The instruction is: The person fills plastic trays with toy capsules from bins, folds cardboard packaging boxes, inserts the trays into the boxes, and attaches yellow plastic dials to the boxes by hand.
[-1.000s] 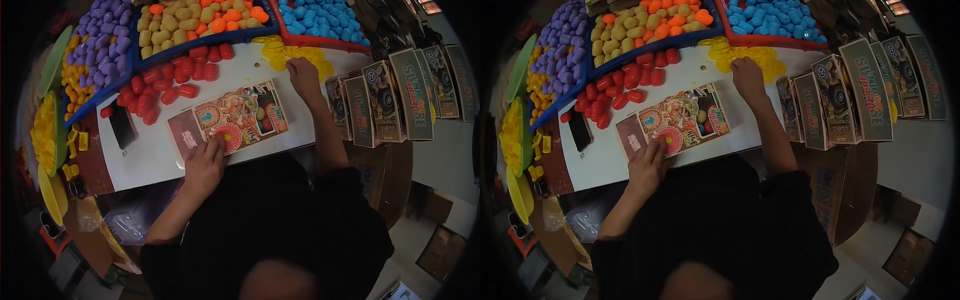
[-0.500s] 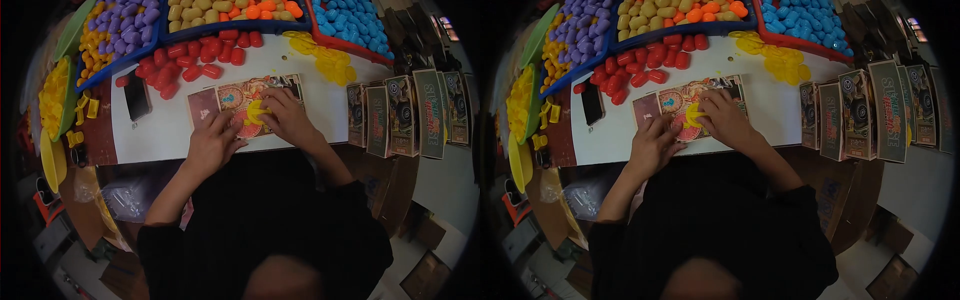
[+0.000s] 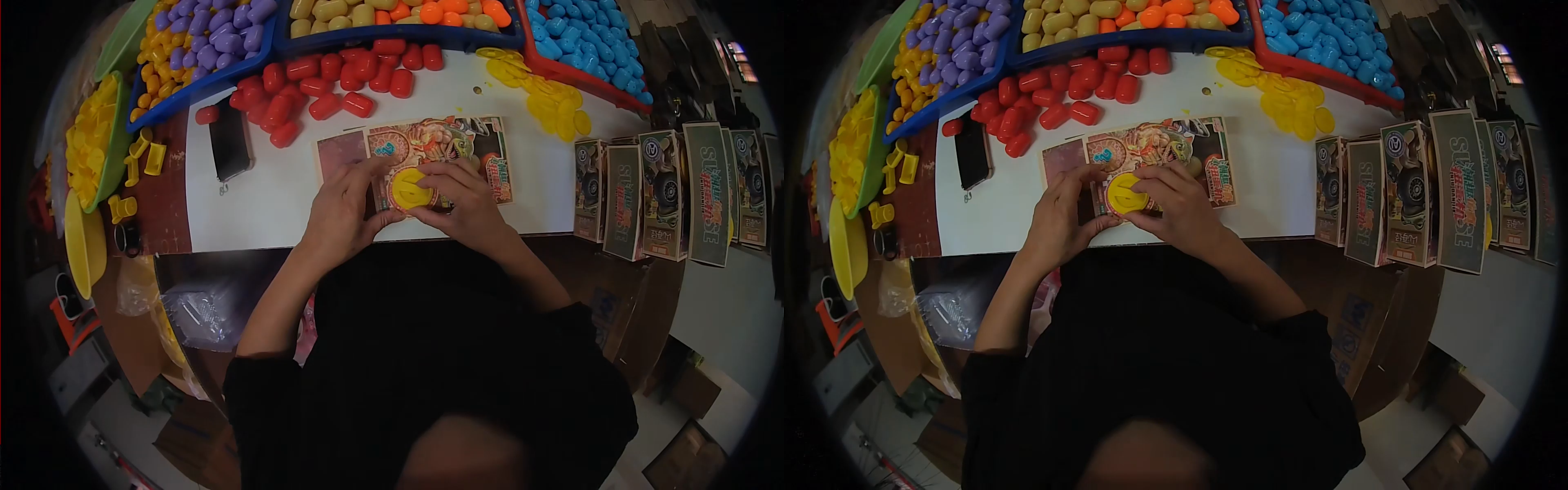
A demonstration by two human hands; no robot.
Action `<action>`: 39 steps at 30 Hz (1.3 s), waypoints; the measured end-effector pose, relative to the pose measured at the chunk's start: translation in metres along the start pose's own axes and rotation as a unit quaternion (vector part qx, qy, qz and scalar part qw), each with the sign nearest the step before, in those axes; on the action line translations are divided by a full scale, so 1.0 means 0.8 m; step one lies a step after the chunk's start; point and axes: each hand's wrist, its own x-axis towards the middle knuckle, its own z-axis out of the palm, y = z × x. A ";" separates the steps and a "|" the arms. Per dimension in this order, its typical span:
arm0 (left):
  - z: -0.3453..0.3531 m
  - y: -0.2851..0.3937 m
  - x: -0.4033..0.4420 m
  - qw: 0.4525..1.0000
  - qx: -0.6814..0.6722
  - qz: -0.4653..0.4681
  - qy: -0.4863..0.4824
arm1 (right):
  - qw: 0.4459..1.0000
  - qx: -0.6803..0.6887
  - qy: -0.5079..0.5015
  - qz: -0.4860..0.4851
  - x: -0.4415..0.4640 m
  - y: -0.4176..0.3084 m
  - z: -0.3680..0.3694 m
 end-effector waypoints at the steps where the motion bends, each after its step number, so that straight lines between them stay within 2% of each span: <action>1: -0.001 0.000 0.001 1.000 0.003 -0.002 -0.001 | 1.000 0.001 -0.002 0.003 0.002 -0.001 0.001; 6: -0.004 0.002 0.010 0.999 -0.012 -0.042 0.004 | 1.000 0.014 -0.009 0.007 0.001 0.001 -0.003; 8: -0.007 -0.003 0.029 0.990 0.007 -0.110 -0.092 | 0.997 0.026 -0.070 -0.008 0.006 0.007 -0.014; 9: -0.010 -0.002 0.043 0.989 0.008 -0.109 -0.094 | 0.997 0.027 -0.068 -0.006 0.012 0.013 -0.021; 11: -0.017 0.007 0.073 0.961 0.156 -0.071 -0.218 | 0.978 0.066 -0.199 -0.004 0.027 0.028 -0.032; 12: -0.017 0.012 0.083 0.961 0.156 -0.071 -0.219 | 0.978 0.067 -0.198 -0.003 0.035 0.029 -0.034; 14: -0.019 0.019 0.100 0.932 0.194 -0.112 -0.285 | 0.956 0.038 -0.291 0.014 0.050 0.028 -0.034; 15: -0.019 0.020 0.103 0.932 0.195 -0.111 -0.283 | 0.957 0.036 -0.289 0.012 0.049 0.024 -0.029; 17: -0.017 0.019 0.106 0.927 0.223 -0.081 -0.289 | 0.944 -0.140 -0.299 0.011 0.038 0.013 -0.016; 18: -0.013 0.018 0.106 0.928 0.223 -0.082 -0.288 | 0.944 -0.141 -0.299 0.010 0.033 0.004 -0.011; 20: -0.007 0.017 0.104 0.925 0.274 -0.068 -0.253 | 0.951 -0.239 -0.188 -0.055 0.026 -0.011 -0.006; 21: -0.010 0.020 0.104 0.925 0.276 -0.066 -0.252 | 0.951 -0.240 -0.185 -0.055 0.026 -0.012 -0.010; 23: -0.022 0.026 0.103 0.918 0.251 -0.077 -0.297 | 0.961 -0.145 -0.232 0.047 0.028 -0.011 -0.024; 24: -0.024 0.021 0.095 0.919 0.255 -0.076 -0.292 | 0.962 -0.147 -0.227 0.042 0.025 0.000 -0.030; 25: -0.025 0.007 0.078 0.971 0.222 0.001 -0.085 | 0.967 0.100 -0.188 0.141 0.019 0.020 -0.036; 26: -0.027 -0.008 0.061 0.973 0.179 0.082 0.124 | 0.902 0.342 -0.136 0.227 0.014 0.036 -0.038; 27: -0.030 -0.026 0.047 0.970 0.159 0.011 0.185 | 0.874 0.425 -0.038 0.234 0.005 0.040 -0.036; 28: -0.032 -0.043 0.034 0.959 0.134 -0.060 0.243 | 0.875 0.426 -0.030 0.227 0.004 0.028 -0.038; 29: -0.031 -0.057 0.021 0.964 0.027 -0.191 0.183 | 0.909 0.350 -0.034 0.225 -0.002 0.007 -0.040; 30: -0.038 -0.061 0.010 0.951 -0.148 -0.238 0.129 | 0.936 0.267 -0.037 0.224 -0.010 -0.013 -0.043; 31: -0.037 -0.058 0.006 0.905 -0.318 -0.273 0.067 | 0.986 0.140 -0.010 0.085 -0.013 -0.032 -0.044; 32: -0.048 -0.015 0.012 0.887 -0.371 -0.261 0.089 | 0.998 0.000 0.018 -0.054 -0.013 -0.049 -0.041; 34: -0.065 0.055 0.027 0.909 -0.357 -0.168 0.132 | 0.986 -0.116 0.036 -0.110 -0.017 -0.069 -0.028; 35: -0.071 0.069 0.034 0.910 -0.359 -0.126 0.164 | 0.985 -0.134 0.048 -0.099 -0.017 -0.071 -0.026; 37: -0.075 0.062 0.052 0.955 -0.183 -0.053 0.228 | 0.977 -0.187 0.032 -0.094 -0.013 -0.066 -0.027; 38: -0.077 0.048 0.056 0.968 -0.102 -0.089 0.212 | 0.974 -0.200 0.051 -0.091 -0.016 -0.064 -0.023; 39: -0.074 0.009 0.052 0.974 0.045 -0.050 0.216 | 0.971 -0.208 0.018 -0.119 -0.022 -0.062 -0.012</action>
